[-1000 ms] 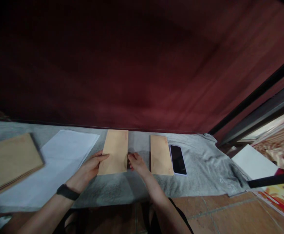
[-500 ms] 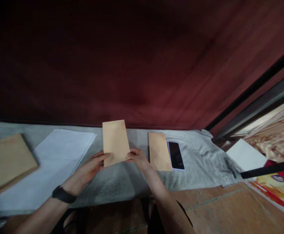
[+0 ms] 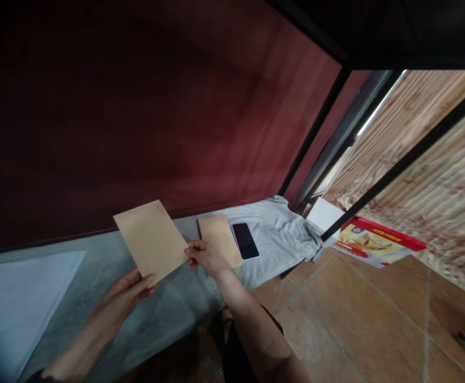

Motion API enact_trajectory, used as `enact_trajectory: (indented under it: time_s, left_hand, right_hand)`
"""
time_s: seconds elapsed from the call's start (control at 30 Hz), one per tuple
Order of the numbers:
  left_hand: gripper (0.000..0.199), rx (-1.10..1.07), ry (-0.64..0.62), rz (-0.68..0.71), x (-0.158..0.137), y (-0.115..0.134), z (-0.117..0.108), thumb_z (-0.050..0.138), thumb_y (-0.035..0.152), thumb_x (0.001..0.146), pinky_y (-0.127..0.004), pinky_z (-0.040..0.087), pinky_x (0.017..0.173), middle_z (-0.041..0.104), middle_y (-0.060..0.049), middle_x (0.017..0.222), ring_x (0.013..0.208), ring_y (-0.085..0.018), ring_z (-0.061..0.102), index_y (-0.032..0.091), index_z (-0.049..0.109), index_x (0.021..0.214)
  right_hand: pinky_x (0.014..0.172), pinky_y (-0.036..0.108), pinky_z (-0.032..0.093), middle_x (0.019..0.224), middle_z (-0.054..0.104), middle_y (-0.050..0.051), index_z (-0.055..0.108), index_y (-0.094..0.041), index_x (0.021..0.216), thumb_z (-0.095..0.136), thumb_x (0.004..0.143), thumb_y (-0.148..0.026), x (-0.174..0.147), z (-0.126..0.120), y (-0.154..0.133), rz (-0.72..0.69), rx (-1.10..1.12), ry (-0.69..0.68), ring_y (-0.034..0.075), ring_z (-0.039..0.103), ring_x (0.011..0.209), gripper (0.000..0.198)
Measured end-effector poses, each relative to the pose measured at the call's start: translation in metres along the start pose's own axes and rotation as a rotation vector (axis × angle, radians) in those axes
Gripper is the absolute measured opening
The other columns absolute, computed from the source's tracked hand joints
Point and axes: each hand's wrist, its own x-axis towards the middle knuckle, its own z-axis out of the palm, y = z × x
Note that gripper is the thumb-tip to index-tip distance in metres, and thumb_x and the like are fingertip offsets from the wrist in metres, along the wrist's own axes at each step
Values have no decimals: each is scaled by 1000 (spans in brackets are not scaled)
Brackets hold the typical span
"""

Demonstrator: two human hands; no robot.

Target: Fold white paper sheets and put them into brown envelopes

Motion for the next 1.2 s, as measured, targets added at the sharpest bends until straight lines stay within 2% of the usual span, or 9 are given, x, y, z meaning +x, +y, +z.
enact_trajectory:
  time_s: [0.1,0.23,0.4,0.63,0.8,0.93,1.1,1.2]
  left_hand:
    - [70,12,-22,-19,0,-9,14,89,49,54,-29,56,77,76,-6,91,83,-20,69,17,69,112]
    - [73,56,-34,-3,1,-20,22,85,56,54,-31,55,79,75,-6,85,84,-21,70,15,67,112]
    - [71,77,-22,28,-1,-22,22,80,59,54,-34,55,80,75,-8,85,84,-23,69,13,68,107]
    - [57,128,-39,26,-7,-19,19,75,54,61,-36,55,79,74,-8,85,85,-25,70,16,70,102]
    - [54,161,-43,13,-9,-23,19,71,51,61,-35,53,77,73,-6,84,82,-23,68,16,68,102]
    - [50,186,-57,49,-6,-28,20,70,51,61,-33,51,73,71,-5,79,78,-22,67,17,69,97]
    - [46,208,-50,126,5,-44,27,71,51,61,-32,49,69,71,-5,76,73,-22,65,17,72,91]
    - [48,208,-67,162,10,-55,40,75,51,61,-35,52,78,74,-8,83,82,-25,68,17,73,94]
  right_hand:
    - [47,20,42,57,56,-7,65,-18,77,82,69,-40,-3,-33,-12,-63,-13,134,7,49,47,29]
    - [47,19,45,57,57,-7,66,-18,83,79,72,-41,-12,-77,-22,-108,-53,288,7,49,45,30]
    - [44,18,46,59,59,-5,63,-18,81,75,74,-37,-26,-109,-22,-72,-153,389,6,48,42,24]
    - [43,18,47,53,53,-7,61,-19,77,66,77,-30,-39,-116,-7,23,-376,452,8,52,40,12]
    - [46,18,48,57,61,-5,66,-19,86,66,78,-23,-47,-122,0,88,-600,497,9,58,44,9]
    - [46,16,44,60,66,-2,67,-17,84,64,81,-18,-50,-126,2,141,-767,497,10,60,45,4]
    - [44,16,41,60,68,1,67,-15,81,58,86,-17,-51,-129,2,188,-929,463,10,61,43,11]
    - [45,16,41,64,71,3,69,-14,85,56,88,-19,-53,-129,1,200,-1000,444,11,64,46,14]
